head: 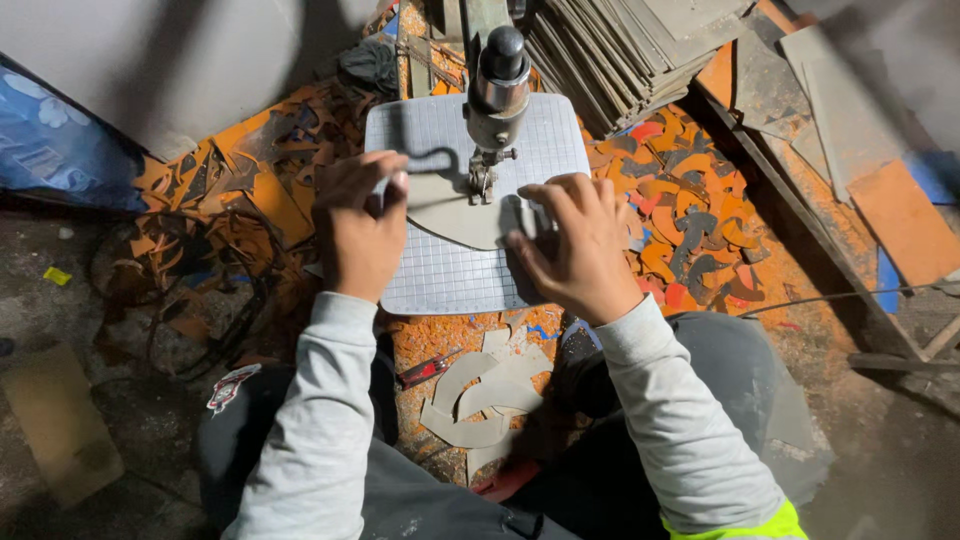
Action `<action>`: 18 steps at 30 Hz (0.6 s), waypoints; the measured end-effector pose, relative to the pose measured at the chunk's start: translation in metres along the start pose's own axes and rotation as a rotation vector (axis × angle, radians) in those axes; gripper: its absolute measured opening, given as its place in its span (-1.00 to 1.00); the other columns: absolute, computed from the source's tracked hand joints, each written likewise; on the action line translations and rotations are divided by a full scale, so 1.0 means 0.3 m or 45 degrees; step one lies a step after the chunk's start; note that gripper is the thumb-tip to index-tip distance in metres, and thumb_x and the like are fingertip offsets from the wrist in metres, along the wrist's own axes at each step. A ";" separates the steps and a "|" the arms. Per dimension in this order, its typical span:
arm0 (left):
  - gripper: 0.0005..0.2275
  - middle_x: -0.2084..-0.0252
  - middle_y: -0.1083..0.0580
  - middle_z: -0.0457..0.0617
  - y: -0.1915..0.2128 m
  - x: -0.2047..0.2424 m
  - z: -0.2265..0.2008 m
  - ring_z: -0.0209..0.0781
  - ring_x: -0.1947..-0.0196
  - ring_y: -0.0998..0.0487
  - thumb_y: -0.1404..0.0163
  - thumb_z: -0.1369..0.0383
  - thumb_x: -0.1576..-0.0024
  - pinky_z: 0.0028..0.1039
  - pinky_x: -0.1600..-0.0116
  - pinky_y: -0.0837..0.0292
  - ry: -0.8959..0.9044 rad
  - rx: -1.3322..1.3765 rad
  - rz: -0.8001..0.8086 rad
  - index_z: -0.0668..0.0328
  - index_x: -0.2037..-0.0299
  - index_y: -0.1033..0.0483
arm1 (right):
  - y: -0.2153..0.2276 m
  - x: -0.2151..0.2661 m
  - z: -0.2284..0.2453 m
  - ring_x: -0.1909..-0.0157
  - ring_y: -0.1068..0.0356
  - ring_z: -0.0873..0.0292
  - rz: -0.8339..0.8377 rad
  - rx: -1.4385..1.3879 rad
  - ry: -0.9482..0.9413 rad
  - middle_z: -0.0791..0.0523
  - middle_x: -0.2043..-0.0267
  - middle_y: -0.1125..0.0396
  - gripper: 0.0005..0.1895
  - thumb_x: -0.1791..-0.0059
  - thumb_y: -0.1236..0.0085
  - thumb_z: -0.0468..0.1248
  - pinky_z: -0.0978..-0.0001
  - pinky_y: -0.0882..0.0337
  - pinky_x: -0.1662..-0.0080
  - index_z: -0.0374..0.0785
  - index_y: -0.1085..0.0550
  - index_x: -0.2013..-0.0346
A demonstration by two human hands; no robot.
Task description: The person sits on the floor and uses a vertical cutting machine to cut curved shapes from flat grey material. They guide the material under the blade, rotate it for curves, and remove finished pieces.
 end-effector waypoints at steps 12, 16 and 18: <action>-0.80 0.03 -0.54 0.05 -0.354 0.354 0.285 -0.07 0.05 -0.56 0.00 0.33 -0.33 -0.34 -0.11 -0.46 1.687 1.577 0.090 0.31 0.00 -0.53 | 0.022 0.033 -0.039 -0.12 -0.19 -0.03 0.177 -0.088 0.091 0.12 -0.04 -0.30 -0.56 0.12 -0.39 -0.15 0.08 -0.14 -0.12 -0.03 -0.54 -0.04; -0.82 0.04 -0.54 0.04 -0.352 0.373 0.275 -0.08 0.06 -0.56 0.00 0.35 -0.31 -0.34 -0.10 -0.46 1.684 1.558 0.054 0.30 0.02 -0.53 | 0.039 0.057 -0.038 -0.09 -0.19 0.00 0.236 -0.042 0.135 0.15 -0.02 -0.31 -0.57 0.12 -0.38 -0.16 0.07 -0.09 -0.08 0.00 -0.56 -0.03; -0.83 0.05 -0.54 0.04 -0.330 0.363 0.277 -0.08 0.06 -0.56 -0.01 0.36 -0.30 -0.35 -0.09 -0.46 1.674 1.543 0.038 0.29 0.02 -0.52 | 0.045 0.053 -0.042 -0.08 -0.19 0.02 0.241 -0.053 0.140 0.17 -0.03 -0.31 -0.58 0.12 -0.38 -0.16 0.07 -0.07 -0.08 0.01 -0.56 -0.03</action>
Point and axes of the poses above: each hand's wrist, its own x-axis away from the middle knuckle, its own y-axis out of the back of the hand, z = x × y, the point moved 4 cm from there along -x, towards the middle knuckle
